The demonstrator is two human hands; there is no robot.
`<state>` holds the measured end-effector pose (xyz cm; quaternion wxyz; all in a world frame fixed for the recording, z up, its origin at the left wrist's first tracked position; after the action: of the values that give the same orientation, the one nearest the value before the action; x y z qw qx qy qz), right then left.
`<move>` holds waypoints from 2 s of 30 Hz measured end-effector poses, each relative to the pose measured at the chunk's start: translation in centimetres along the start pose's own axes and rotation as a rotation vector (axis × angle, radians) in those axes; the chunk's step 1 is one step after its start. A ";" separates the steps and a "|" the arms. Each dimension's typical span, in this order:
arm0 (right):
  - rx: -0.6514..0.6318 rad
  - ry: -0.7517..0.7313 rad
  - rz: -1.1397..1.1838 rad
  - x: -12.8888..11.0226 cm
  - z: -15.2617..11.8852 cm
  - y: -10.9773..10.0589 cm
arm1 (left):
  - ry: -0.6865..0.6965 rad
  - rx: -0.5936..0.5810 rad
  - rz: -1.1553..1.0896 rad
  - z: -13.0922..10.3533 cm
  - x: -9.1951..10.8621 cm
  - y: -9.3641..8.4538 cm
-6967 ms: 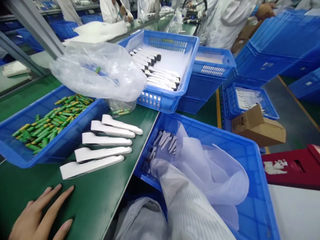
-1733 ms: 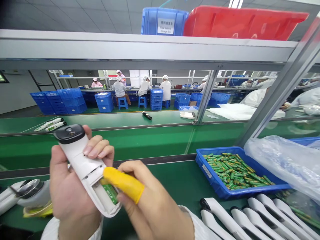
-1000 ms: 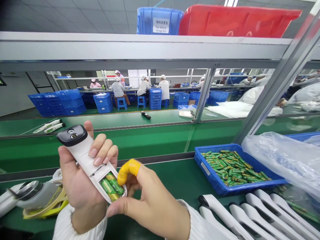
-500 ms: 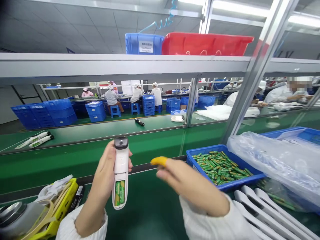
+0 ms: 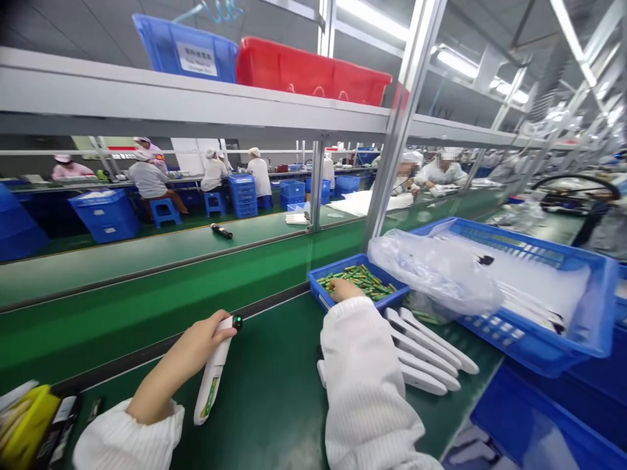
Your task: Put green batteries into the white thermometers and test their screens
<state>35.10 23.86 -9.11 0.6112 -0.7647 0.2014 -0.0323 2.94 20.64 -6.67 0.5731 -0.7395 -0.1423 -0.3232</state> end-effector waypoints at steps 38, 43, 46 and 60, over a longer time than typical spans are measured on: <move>0.535 -0.641 1.295 -4.7 -12.1 -12.4 | 0.711 -0.288 0.206 -5.6 11.6 12.6; 0.561 -0.773 1.394 -6.7 -15.6 -13.0 | 0.559 -0.270 -0.512 -5.4 10.9 5.0; 0.562 -0.817 1.477 -7.7 -16.9 -13.0 | 0.498 -0.140 -1.025 -5.2 9.4 0.3; 0.141 -1.013 1.357 -16.8 -21.0 -8.5 | 0.370 0.199 -2.054 -6.1 5.6 -6.0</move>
<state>15.74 11.84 7.52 0.5607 -0.3605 0.3161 0.6750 1.72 15.86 2.28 0.0943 -0.1518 -0.6379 -0.7491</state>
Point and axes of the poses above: each hand's wrist, its own z-axis towards the middle knuckle, its own y-axis out of the palm, x = y × z, the point moved 10 cm from there along z, towards the middle knuckle, and after that the axes turned 1 degree about -x, right-handed, at the moved point
